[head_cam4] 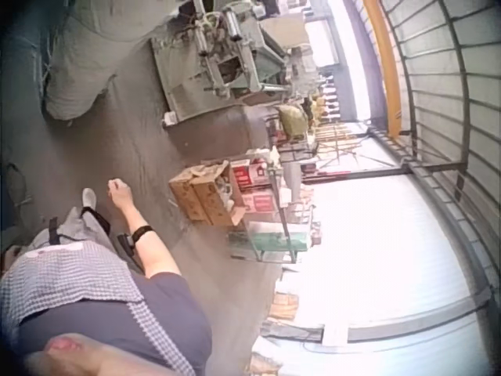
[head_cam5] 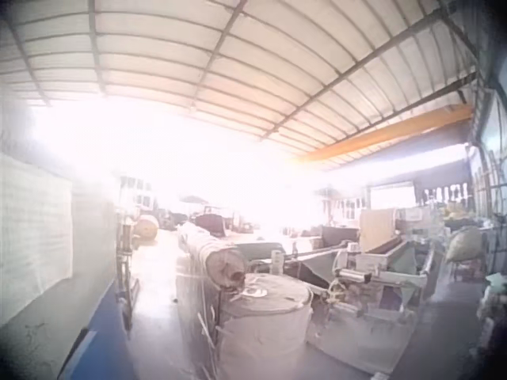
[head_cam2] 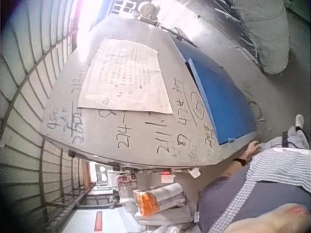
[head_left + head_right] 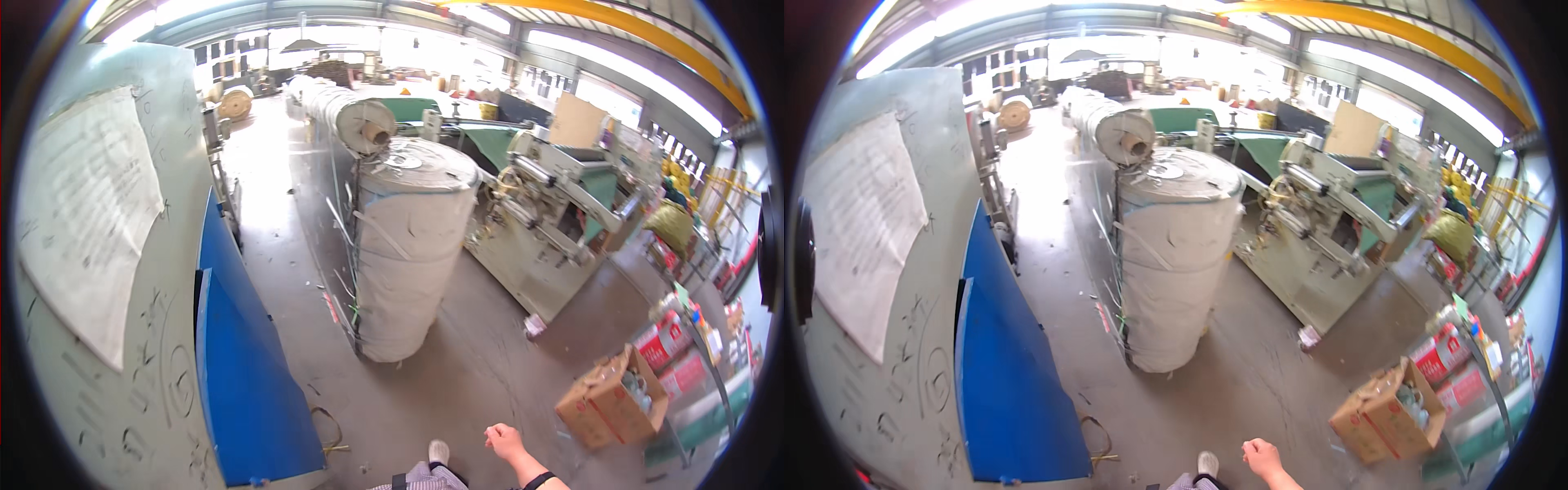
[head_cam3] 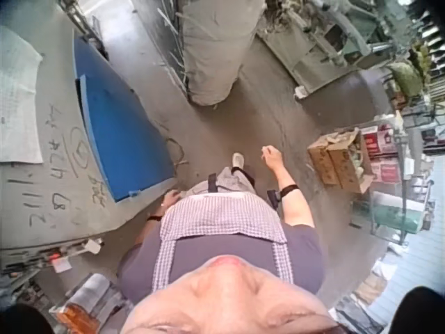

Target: Operating an industrial laminating or printing machine for protective floor film, including material adjustment and control panel use.

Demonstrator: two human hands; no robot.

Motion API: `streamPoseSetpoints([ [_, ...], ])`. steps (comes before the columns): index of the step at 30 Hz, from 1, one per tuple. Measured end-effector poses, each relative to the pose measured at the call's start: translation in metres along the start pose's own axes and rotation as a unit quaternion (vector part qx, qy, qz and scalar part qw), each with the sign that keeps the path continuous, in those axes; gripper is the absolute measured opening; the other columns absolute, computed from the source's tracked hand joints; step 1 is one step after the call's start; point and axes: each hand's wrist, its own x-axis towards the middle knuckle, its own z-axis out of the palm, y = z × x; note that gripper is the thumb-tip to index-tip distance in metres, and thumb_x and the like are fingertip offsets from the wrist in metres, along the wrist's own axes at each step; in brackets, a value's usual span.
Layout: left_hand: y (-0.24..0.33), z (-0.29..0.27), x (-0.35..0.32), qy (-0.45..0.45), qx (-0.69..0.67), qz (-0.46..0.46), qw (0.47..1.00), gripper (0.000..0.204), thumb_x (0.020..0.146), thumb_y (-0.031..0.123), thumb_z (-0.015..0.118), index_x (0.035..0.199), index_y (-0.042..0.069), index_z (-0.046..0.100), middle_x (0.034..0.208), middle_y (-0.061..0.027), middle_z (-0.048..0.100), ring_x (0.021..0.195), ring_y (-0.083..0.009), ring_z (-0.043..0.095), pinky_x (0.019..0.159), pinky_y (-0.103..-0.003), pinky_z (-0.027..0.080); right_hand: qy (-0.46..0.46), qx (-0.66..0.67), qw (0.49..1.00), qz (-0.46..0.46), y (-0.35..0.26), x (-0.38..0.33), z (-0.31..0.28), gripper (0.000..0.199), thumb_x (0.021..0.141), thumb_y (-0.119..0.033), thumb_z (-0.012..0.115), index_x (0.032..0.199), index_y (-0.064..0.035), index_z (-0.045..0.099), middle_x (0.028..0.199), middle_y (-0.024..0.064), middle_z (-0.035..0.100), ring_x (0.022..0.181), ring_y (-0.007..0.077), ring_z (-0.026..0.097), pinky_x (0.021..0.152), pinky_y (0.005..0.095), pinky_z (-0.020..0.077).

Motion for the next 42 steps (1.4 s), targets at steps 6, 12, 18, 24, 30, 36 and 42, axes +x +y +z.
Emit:
streamPoseSetpoints([
  [6,0.144,-0.031,-0.001,0.081,-0.219,-0.212,0.949,0.056,0.093,0.037,0.061,0.136,0.002,0.051,0.134,-0.0193,0.057,0.122,-0.0319,0.055,0.101,-0.042,0.045,-0.146,-0.101,0.968,-0.179,-0.109,0.223,0.072,0.026,0.092,-0.028,0.058,0.095,-0.0049,0.068,0.077,0.0074,0.070,0.072,0.0183,0.068,0.069,0.0330,0.0532],
  [12,0.197,-0.081,0.021,0.168,-0.265,-0.282,0.907,0.056,0.094,0.037,0.060,0.136,0.003,0.050,0.134,-0.0193,0.056,0.123,-0.0321,0.055,0.101,-0.043,0.045,-0.296,-0.085,0.884,-0.352,-0.323,0.306,0.201,0.032,0.093,-0.034,0.057,0.104,-0.0052,0.067,0.099,0.0165,0.069,0.096,0.0307,0.067,0.084,0.0390,0.0514],
  [18,0.182,-0.169,0.059,0.225,-0.292,-0.330,0.869,0.056,0.094,0.037,0.060,0.137,0.003,0.048,0.135,-0.0193,0.055,0.124,-0.0324,0.054,0.102,-0.043,0.045,-0.404,-0.072,0.831,-0.375,-0.415,0.351,0.347,0.037,0.094,-0.037,0.056,0.109,-0.0045,0.066,0.100,0.0157,0.070,0.097,0.0294,0.067,0.085,0.0386,0.0514],
  [24,0.155,-0.313,0.090,0.280,-0.306,-0.347,0.841,0.057,0.094,0.037,0.060,0.138,0.003,0.047,0.136,-0.0192,0.055,0.124,-0.0326,0.054,0.102,-0.044,0.044,-0.426,-0.195,0.801,-0.372,-0.530,0.422,0.469,0.043,0.096,-0.043,0.052,0.116,-0.0065,0.064,0.111,0.0165,0.068,0.109,0.0311,0.064,0.094,0.0402,0.0486],
  [30,0.130,-0.456,0.098,0.314,-0.304,-0.383,0.813,0.057,0.094,0.036,0.060,0.139,0.003,0.046,0.137,-0.0192,0.054,0.125,-0.0328,0.053,0.103,-0.044,0.044,-0.418,-0.179,0.811,-0.369,-0.641,0.498,0.557,0.046,0.096,-0.044,0.050,0.117,-0.0057,0.064,0.112,0.0183,0.068,0.110,0.0330,0.063,0.094,0.0414,0.0481],
  [36,0.124,-0.540,0.112,0.395,-0.317,-0.412,0.757,0.058,0.094,0.036,0.059,0.140,0.004,0.045,0.138,-0.0192,0.053,0.125,-0.0331,0.053,0.103,-0.045,0.044,-0.368,-0.246,0.843,-0.308,-0.667,0.604,0.648,0.062,0.094,-0.051,0.042,0.106,0.0046,0.068,0.111,0.0288,0.065,0.112,0.0425,0.059,0.097,0.0471,0.0457],
  [42,0.117,-0.658,0.146,0.462,-0.317,-0.416,0.717,0.058,0.095,0.036,0.059,0.141,0.004,0.044,0.138,-0.0192,0.052,0.126,-0.0333,0.052,0.103,-0.045,0.044,-0.177,-0.300,0.797,-0.493,-0.599,0.682,0.812,0.058,0.093,-0.044,0.047,0.113,0.0092,0.060,0.117,0.0312,0.060,0.116,0.0443,0.055,0.099,0.0468,0.0425],
])
